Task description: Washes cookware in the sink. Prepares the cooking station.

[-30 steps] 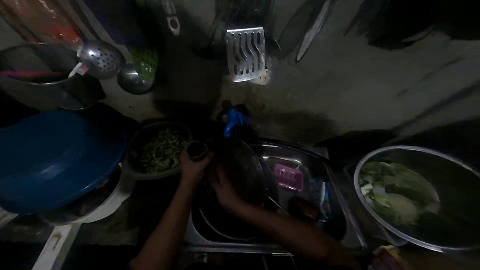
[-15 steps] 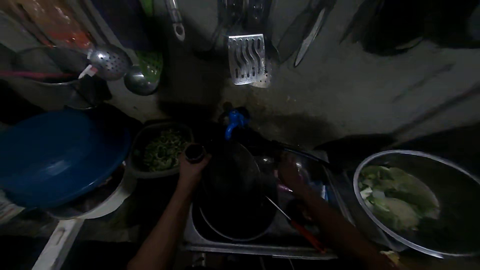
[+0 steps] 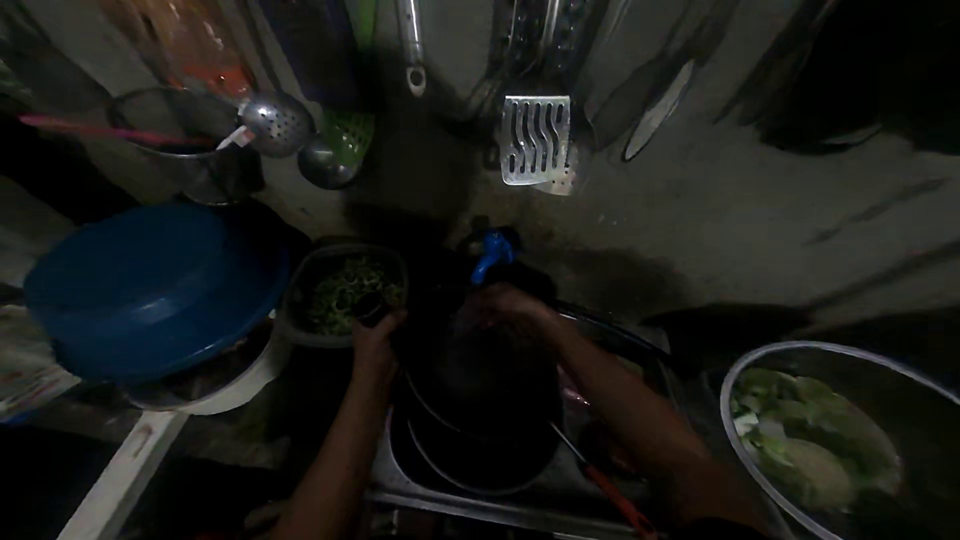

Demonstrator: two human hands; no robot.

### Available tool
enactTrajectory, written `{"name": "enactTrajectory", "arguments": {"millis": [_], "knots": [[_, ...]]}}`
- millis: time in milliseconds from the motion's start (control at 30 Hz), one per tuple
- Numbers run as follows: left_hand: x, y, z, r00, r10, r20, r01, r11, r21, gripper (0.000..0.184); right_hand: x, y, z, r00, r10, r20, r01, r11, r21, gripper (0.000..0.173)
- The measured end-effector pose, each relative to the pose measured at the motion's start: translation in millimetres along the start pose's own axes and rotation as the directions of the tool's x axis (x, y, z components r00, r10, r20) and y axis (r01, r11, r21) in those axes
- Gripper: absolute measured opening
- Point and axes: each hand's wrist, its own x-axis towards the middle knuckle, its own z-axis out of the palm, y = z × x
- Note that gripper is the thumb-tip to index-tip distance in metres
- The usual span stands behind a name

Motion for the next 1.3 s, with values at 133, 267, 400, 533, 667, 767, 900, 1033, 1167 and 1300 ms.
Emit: {"name": "enactTrajectory", "arguments": {"millis": [133, 267, 400, 533, 667, 767, 900, 1033, 1167, 1300], "knots": [[7, -7, -18, 1.0, -0.003, -0.008, 0.002, 0.993, -0.114, 0.015, -21, -1, -50, 0.898, -0.329, -0.292, 0.203, 0.899, -0.388, 0.03], [17, -24, -21, 0.997, 0.019, 0.073, -0.004, 0.98, -0.197, 0.017, -35, -26, -64, 0.723, -0.69, -0.038, 0.466, 0.528, -0.71, 0.052], [13, -13, -3, 0.987, 0.126, 0.099, -0.113, 0.985, -0.13, 0.022, -27, -53, -71, 0.711, -0.662, 0.236, 0.47, 0.199, -0.86, 0.041], [-1, 13, 17, 0.967, 0.201, 0.158, -0.232, 0.95, 0.208, 0.045, -38, -92, -61, 0.862, -0.433, 0.263, 0.336, 0.099, -0.937, 0.027], [-24, 45, 52, 0.934, 0.16, 0.319, -0.328, 0.736, 0.592, 0.045, -35, -116, -37, 0.928, -0.332, 0.17, 0.186, 0.018, -0.982, 0.026], [-35, 55, 77, 0.879, 0.045, 0.476, -0.404, 0.603, 0.688, 0.043, -28, -123, -27, 0.932, -0.334, 0.141, 0.161, 0.033, -0.986, 0.028], [-56, 78, 112, 0.779, -0.098, 0.619, -0.541, 0.393, 0.743, 0.044, -21, -103, -47, 0.884, -0.454, 0.113, 0.224, 0.2, -0.954, 0.031], [-74, 88, 136, 0.717, -0.244, 0.653, -0.611, 0.232, 0.757, 0.045, -49, -43, -79, 0.708, -0.697, -0.111, 0.365, 0.496, -0.788, 0.044], [-88, 84, 145, 0.712, -0.334, 0.618, -0.602, 0.164, 0.782, 0.046, -85, 48, -51, 0.897, -0.385, -0.216, 0.087, 0.633, -0.769, 0.032], [-100, 87, 149, 0.697, -0.352, 0.625, -0.609, 0.17, 0.774, 0.045, -101, 86, -55, 0.998, -0.061, 0.014, 0.054, 0.727, -0.685, 0.038]]}}
